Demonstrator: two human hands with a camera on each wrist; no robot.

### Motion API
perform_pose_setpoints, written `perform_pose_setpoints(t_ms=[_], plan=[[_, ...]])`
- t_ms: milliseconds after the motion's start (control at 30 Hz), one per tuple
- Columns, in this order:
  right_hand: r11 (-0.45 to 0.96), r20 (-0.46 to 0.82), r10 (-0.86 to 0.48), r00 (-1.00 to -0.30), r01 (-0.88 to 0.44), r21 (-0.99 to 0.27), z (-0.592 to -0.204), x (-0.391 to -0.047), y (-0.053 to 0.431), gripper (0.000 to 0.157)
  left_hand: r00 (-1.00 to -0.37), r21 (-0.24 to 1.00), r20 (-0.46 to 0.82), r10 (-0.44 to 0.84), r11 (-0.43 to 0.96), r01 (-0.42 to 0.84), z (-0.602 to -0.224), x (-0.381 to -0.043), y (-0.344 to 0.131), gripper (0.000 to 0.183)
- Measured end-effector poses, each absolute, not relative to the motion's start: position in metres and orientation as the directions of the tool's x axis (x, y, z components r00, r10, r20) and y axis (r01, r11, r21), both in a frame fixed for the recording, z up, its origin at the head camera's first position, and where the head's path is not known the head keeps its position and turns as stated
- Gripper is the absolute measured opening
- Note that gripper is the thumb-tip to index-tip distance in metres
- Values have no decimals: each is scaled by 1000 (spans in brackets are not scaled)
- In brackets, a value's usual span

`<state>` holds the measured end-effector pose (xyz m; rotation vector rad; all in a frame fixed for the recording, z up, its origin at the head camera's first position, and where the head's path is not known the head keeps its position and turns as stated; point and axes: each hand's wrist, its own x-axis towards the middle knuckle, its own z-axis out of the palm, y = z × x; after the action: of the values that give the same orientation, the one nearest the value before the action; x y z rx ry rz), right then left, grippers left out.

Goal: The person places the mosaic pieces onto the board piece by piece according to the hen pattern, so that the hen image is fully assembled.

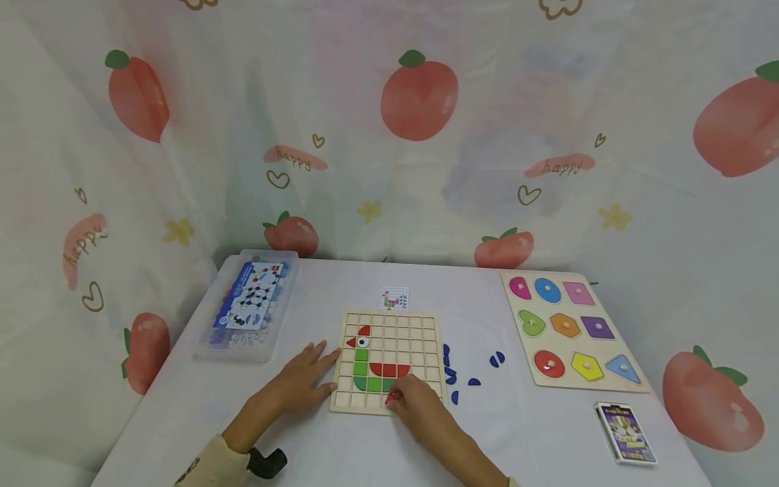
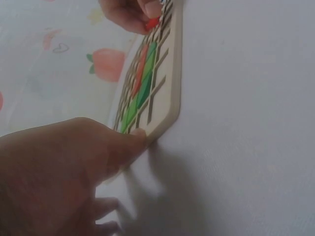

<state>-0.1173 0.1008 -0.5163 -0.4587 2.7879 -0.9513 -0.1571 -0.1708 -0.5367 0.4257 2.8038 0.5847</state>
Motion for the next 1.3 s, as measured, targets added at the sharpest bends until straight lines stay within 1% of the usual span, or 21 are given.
perform_pose_setpoints(t_ms=[200,367,533,933,1000,1133,1200,1300], plan=[[766,8,-389,-921,-328,-553,-522,-118,76,13,-927,412,-176,330,880,235,-538,-158,-171,69],[768,48,-411,-910,-374,-520,-523,-120,69,11,-929,411,-180,325,882,229,-538,-158,-171,69],[763,30,-427,-904,-378,-525,-520,-122,69,10,-926,413,-183,329,881,232,-533,-156,-170,69],[737,-44,-435,-899,-327,-592,-517,-126,70,10,-928,412,-177,329,881,233,-535,-157,-172,69],[751,-25,-434,-900,-347,-562,-518,-125,69,8,-928,412,-175,330,880,235,-535,-157,-172,69],[801,32,-438,-899,-406,-439,-523,-123,66,6,-930,414,-172,326,880,232,-535,-157,-171,69],[822,62,-441,-895,-431,-373,-524,-121,65,6,-930,416,-171,326,879,232,-535,-157,-171,69],[826,112,-446,-888,-456,-330,-524,-120,65,9,-929,419,-172,329,878,234,-535,-158,-171,69]])
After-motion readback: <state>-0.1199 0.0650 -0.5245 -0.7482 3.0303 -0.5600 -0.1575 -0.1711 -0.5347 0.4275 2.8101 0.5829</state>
